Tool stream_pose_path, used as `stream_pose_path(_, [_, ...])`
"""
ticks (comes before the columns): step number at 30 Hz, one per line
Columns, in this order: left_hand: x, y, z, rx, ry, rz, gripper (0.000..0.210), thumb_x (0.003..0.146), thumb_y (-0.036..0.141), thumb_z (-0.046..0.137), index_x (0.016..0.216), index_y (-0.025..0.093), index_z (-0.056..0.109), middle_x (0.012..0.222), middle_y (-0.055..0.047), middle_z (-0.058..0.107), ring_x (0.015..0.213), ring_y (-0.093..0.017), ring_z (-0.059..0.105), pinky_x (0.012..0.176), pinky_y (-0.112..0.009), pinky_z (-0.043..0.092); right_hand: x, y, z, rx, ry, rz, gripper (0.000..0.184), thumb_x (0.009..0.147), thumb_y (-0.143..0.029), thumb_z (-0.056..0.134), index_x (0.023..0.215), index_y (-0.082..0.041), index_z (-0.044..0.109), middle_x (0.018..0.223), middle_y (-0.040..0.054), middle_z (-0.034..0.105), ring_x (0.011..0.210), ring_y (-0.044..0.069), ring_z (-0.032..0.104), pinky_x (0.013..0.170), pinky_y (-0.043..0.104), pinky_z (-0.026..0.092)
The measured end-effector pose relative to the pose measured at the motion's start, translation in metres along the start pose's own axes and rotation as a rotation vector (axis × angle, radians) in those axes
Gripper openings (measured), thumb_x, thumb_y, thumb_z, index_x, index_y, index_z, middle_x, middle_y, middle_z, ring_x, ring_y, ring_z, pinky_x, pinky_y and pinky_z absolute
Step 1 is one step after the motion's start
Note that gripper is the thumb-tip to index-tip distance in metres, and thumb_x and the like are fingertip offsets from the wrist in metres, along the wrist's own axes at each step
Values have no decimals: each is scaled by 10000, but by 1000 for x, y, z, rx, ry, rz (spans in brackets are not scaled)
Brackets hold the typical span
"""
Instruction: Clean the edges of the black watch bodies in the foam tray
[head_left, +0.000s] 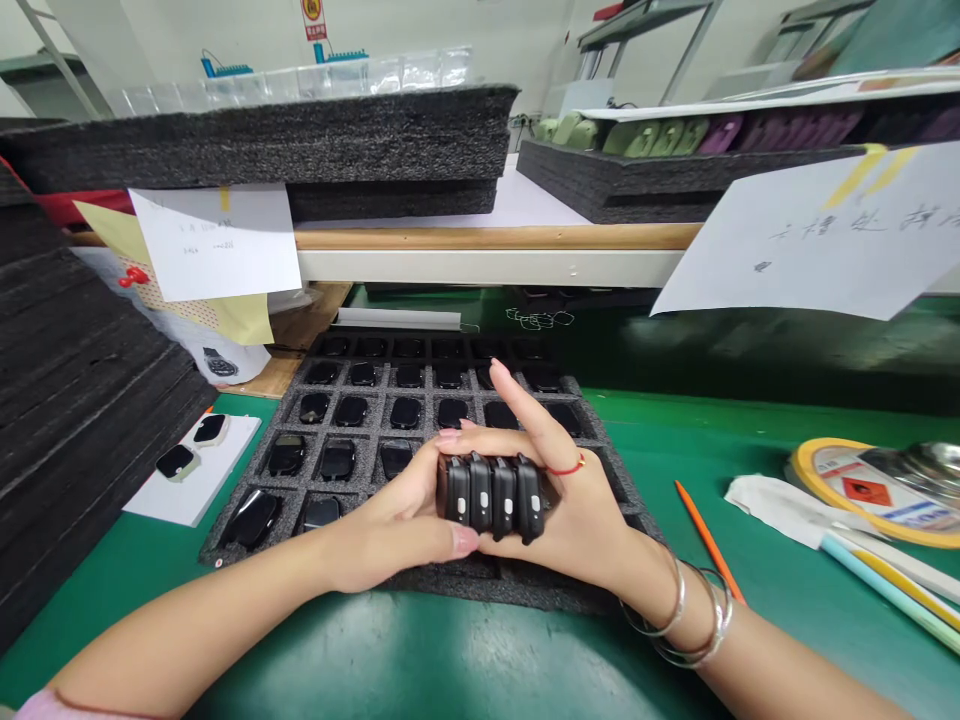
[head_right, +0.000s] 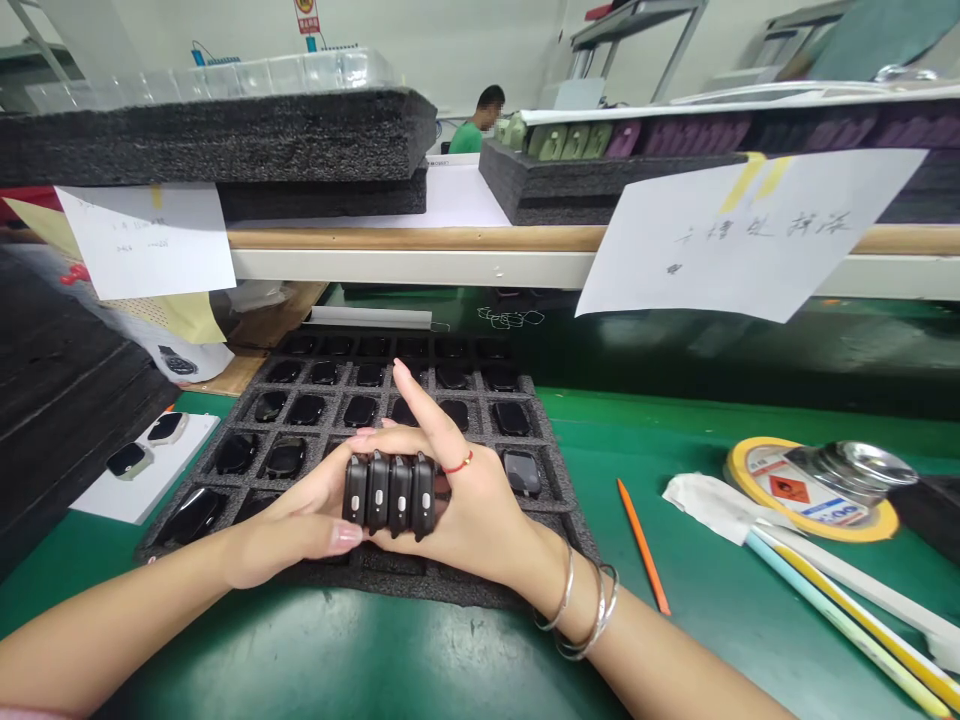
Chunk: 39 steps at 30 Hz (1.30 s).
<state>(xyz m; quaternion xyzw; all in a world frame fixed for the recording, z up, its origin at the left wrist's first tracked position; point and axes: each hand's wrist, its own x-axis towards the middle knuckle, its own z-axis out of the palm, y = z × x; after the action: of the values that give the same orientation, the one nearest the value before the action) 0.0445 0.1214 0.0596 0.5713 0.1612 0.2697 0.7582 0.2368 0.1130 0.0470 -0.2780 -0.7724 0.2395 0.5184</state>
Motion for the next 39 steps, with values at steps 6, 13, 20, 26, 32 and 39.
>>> stream_pose_path(6, [1,7,2,213,86,3,512,998,352,558,1454,194,387,1569,-132,345,1468,-318,276,1190,-479,273,0,2,1,-9,2,-36,1082,742,-143,834,1598,-317,195,1470,29,531,1153,198,671,1144,369,484])
stream_pose_path(13, [4,6,11,185,124,9,442,961,278,601,1334,211,373,1349,-128,539,1315,-274,502,1083,-422,437,2,-4,0,-9,-34,-63,998,813,-138,783,1602,-283,189,1380,54,614,1167,217,663,1145,407,488])
stream_pose_path(20, [4,2,15,203,240,33,451,875,261,707,1243,207,452,1280,-101,580,1240,-264,562,1032,-400,483,0,-4,1,-49,-62,-73,980,848,-152,761,1607,-311,162,1509,76,481,1220,231,629,1146,423,482])
stream_pose_path(26, [7,2,15,234,289,61,397,854,201,704,1196,191,502,1252,-96,620,1216,-259,587,1033,-410,481,1,-6,3,-103,-71,-77,998,825,-97,717,1611,-316,144,1527,71,455,1246,237,611,1132,407,491])
stream_pose_path(32, [10,6,16,216,273,117,452,699,238,884,1050,178,606,1113,-81,682,1096,-293,640,965,-419,504,2,-6,3,-151,-134,-176,835,998,-225,588,1619,-256,30,1319,70,657,1280,229,582,1141,457,469])
stream_pose_path(39, [3,4,17,360,337,201,543,736,182,872,1176,218,556,1131,-63,718,1057,-258,689,921,-359,550,1,-16,-3,-64,-22,-135,1014,839,-613,724,1608,-282,154,1447,119,531,1371,340,470,1194,565,338])
